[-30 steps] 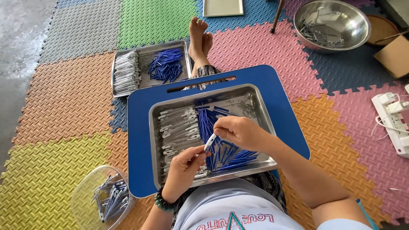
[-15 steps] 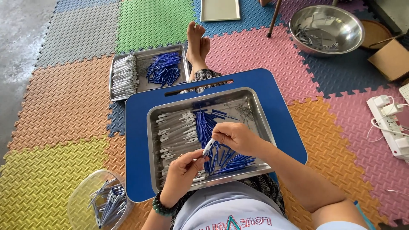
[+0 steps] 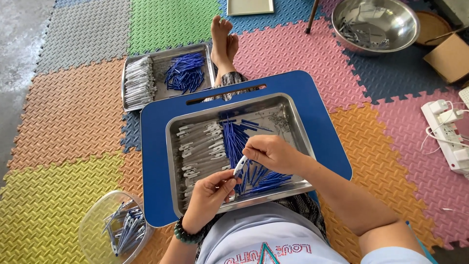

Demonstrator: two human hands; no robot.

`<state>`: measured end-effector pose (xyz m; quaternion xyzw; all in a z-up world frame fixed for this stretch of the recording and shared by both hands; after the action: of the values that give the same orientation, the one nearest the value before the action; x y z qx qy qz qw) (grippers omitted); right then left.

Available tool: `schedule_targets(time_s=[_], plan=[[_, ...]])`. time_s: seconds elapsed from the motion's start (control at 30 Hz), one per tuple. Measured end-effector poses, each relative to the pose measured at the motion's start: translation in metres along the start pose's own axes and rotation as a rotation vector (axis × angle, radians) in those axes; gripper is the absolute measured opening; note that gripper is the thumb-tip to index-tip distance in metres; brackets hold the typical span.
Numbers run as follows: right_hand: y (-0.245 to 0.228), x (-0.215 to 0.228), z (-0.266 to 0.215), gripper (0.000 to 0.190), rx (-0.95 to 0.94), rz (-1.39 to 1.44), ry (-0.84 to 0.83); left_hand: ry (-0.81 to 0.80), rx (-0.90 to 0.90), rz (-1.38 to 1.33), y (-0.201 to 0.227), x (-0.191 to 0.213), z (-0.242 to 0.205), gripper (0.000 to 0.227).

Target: Assembling plastic pens by joining barrels and caps/refills on a tray

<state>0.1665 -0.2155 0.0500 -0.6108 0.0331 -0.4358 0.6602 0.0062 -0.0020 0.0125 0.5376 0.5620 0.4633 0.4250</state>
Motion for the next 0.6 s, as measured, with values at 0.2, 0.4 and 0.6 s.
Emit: schedule_targets(time_s=[0.2,0.4,0.6], plan=[[0.007,0.002,0.007,0.012,-0.08,0.043,0.032,0.045,-0.052,-0.027,-0.008,-0.002,0.007,0.035],[0.006,0.008,0.007,0.02,-0.027,0.139,0.09,0.099,-0.234,0.012,-0.014,-0.005,0.01,0.033],[0.015,0.006,0.009,0.015,0.061,0.099,0.11,0.09,-0.214,-0.008,-0.014,-0.005,0.008,0.031]])
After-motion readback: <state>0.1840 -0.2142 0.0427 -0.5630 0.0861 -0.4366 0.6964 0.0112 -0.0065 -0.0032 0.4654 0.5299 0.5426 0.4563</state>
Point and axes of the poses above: each hand's wrist, its own z-axis towards the middle knuckle, its own x-axis out of the back of the hand, y = z × x, the point moved 1 cm from there along z, towards the middle knuckle, and after that the axes turned 5 degrees about z, right-handed, at the moved point
